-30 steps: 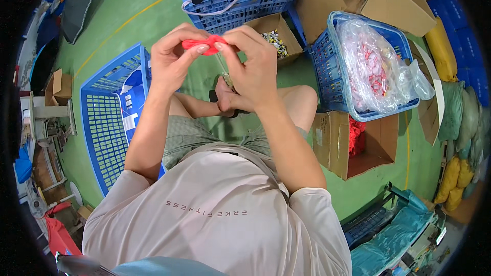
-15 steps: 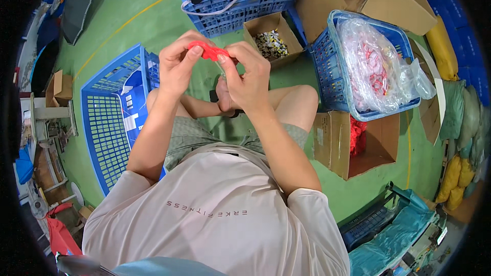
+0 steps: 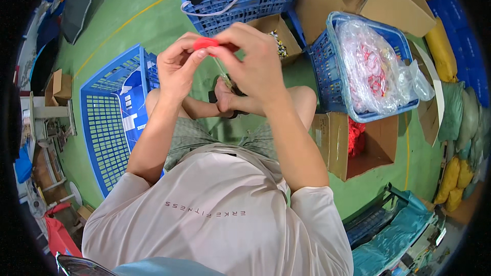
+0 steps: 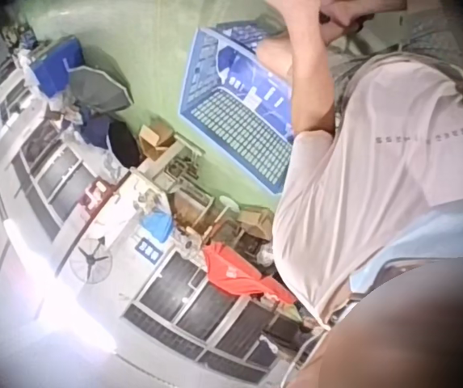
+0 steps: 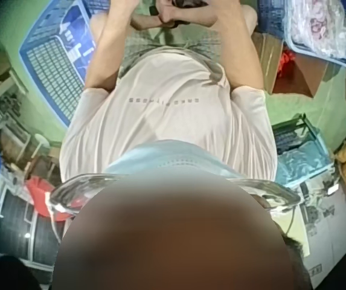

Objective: Assembling small pink and red decorative components in a factory setting.

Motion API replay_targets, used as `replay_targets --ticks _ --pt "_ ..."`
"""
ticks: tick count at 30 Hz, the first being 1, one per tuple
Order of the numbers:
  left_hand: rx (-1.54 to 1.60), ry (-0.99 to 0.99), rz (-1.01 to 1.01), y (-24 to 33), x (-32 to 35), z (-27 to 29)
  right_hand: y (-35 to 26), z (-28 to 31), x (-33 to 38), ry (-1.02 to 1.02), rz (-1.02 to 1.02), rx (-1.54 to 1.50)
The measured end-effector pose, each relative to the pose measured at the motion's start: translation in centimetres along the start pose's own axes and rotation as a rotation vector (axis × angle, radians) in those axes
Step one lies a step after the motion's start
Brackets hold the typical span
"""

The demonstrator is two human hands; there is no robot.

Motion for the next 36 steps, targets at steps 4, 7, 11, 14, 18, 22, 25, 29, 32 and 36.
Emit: replay_targets --ticks 4,7,11,14,18,22,25,29,32,36 --pt "-0.037 -0.007 -0.076 2.1 -0.9 -1.5 3.8 1.7 2.0 0.112 -0.267 -0.109" --pt "-0.118 0.027 -0.071 2.6 -0.9 -2.1 3.5 1.0 3.1 0.208 -0.253 -0.408" --pt "-0.105 -0.009 -0.052 1.5 -1.9 -2.9 5.1 0.7 4.8 0.304 -0.331 -0.408" --pt "-0.108 -0.016 -0.045 1.1 -2.1 -3.1 6.0 0.3 5.3 0.342 -0.348 -0.42" --pt "-0.128 -0.005 -0.044 1.0 -2.0 -2.9 6.2 -0.2 5.4 0.359 -0.323 -0.455" --pt "-0.149 -0.009 -0.089 1.2 -1.8 -2.7 6.5 -0.2 5.5 0.411 -0.332 -0.483" --pt "-0.051 0.038 -0.092 1.6 -1.0 -1.4 4.3 0.5 3.5 0.329 -0.234 -0.339" --pt "0.091 0.112 -0.044 1.2 0.5 0.1 0.9 0.7 1.5 0.195 -0.114 -0.099" --pt "0.2 0.204 0.024 0.1 1.1 1.7 -0.7 -1.0 0.1 0.02 0.042 0.164" --pt "0.149 0.095 -0.009 0.1 -0.4 1.6 0.8 -0.1 1.3 0.061 -0.054 0.046"
Point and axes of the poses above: each hand's wrist, its own x-axis away from the middle knuckle, its own z-axis out of the back of the hand, y = z × x, the point moved 10 cm from there along -x, towards the middle knuckle, and after that the axes turned 7 degrees about z, right-handed, at the moved point
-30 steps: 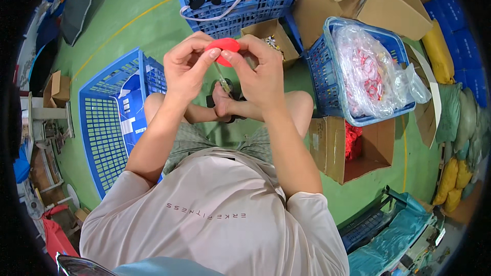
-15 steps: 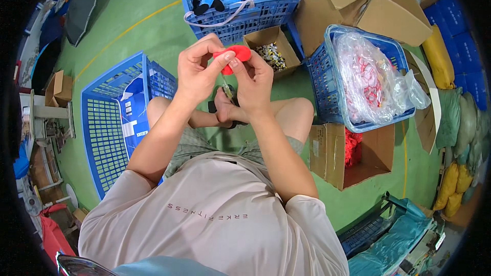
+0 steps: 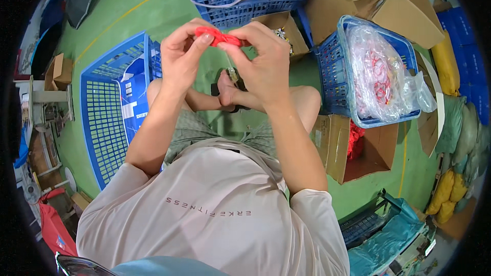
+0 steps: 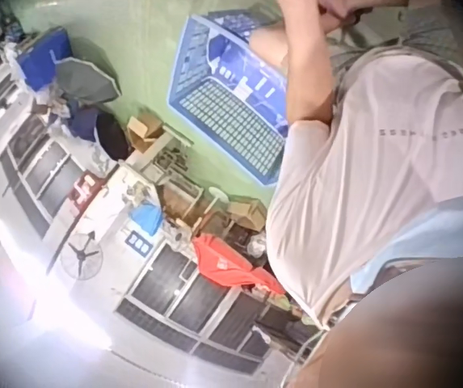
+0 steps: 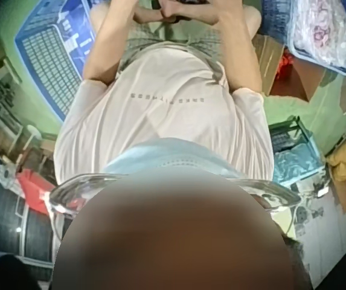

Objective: Assembling small pink and red decorative components in a factory setting.

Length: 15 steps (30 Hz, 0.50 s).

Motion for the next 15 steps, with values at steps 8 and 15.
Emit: replay_targets --ticks 8,15 --pt "0.131 0.071 0.146 -3.6 0.9 2.9 1.3 -0.7 0.4 0.049 -0.042 -0.048" --pt "0.168 0.099 0.096 -1.3 1.0 1.9 0.8 0.8 -0.4 0.189 -0.147 -0.387"
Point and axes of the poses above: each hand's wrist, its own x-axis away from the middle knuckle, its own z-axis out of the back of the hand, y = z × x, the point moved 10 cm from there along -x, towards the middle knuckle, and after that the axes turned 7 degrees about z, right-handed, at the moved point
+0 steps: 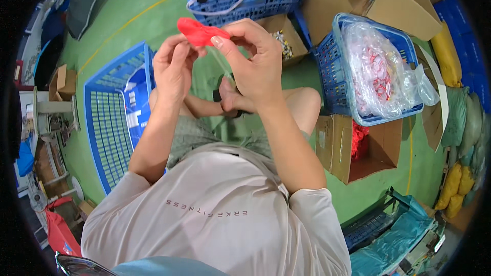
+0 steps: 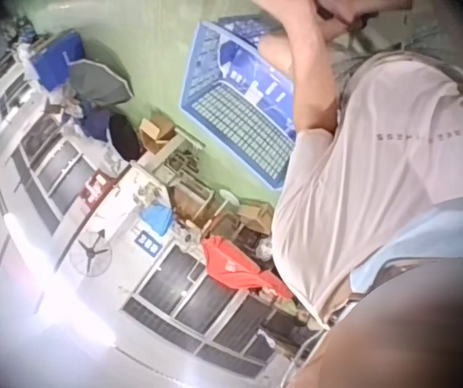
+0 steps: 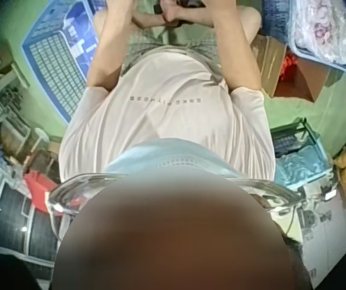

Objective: Assembling small pink and red decorative components in a factory setting.

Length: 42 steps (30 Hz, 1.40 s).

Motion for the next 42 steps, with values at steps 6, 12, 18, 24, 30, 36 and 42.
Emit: replay_targets --ticks 6,12,18,24,30,36,42 --pt "-0.309 0.202 0.297 -7.1 0.5 5.5 0.3 6.3 1.3 0.32 -0.159 -0.455" --pt "-0.479 0.001 0.746 -19.2 8.4 8.6 4.0 21.2 13.4 0.532 -0.403 -0.189" --pt "-0.493 -0.128 0.983 -25.5 12.7 5.3 3.1 37.8 31.8 0.759 -0.786 0.287" --pt "-0.59 -0.298 0.963 -27.3 11.9 -0.2 -4.2 50.9 31.4 1.018 -0.583 0.525" --pt "-0.6 -0.368 0.91 -27.5 10.7 -2.8 -14.8 52.7 19.8 0.915 -0.124 0.973" --pt "-0.682 -0.392 0.935 -27.1 12.1 -1.4 -6.1 46.2 4.0 0.265 -0.168 1.222" --pt "-0.653 -0.426 0.885 -26.3 12.0 -3.8 8.0 48.1 3.3 -0.072 0.312 1.688"
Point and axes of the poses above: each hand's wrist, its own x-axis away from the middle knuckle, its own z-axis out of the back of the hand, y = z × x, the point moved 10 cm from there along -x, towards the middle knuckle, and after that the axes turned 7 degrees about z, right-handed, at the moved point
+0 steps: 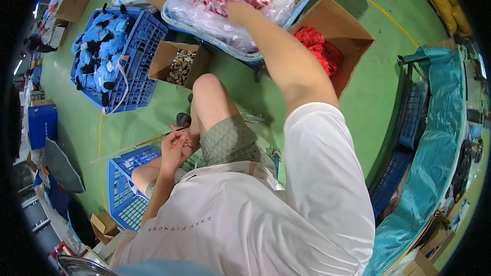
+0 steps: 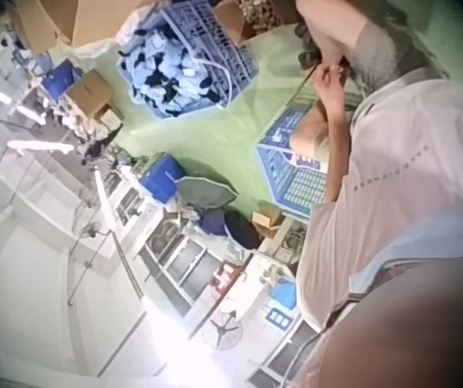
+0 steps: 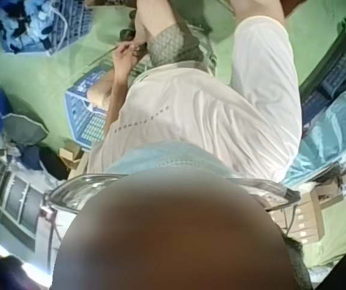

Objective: Assembling small pink and red decorative components in a factory setting.

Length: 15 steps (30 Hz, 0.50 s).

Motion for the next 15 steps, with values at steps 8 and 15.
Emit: replay_targets --ticks 8,15 --pt "0.069 0.101 -0.036 -2.6 1.1 4.9 -0.8 -2.0 -1.7 -0.245 -0.17 -0.252" --pt "0.06 0.027 -0.036 -2.2 -0.4 2.9 1.1 -6.6 3.6 -0.428 -0.154 -0.517"
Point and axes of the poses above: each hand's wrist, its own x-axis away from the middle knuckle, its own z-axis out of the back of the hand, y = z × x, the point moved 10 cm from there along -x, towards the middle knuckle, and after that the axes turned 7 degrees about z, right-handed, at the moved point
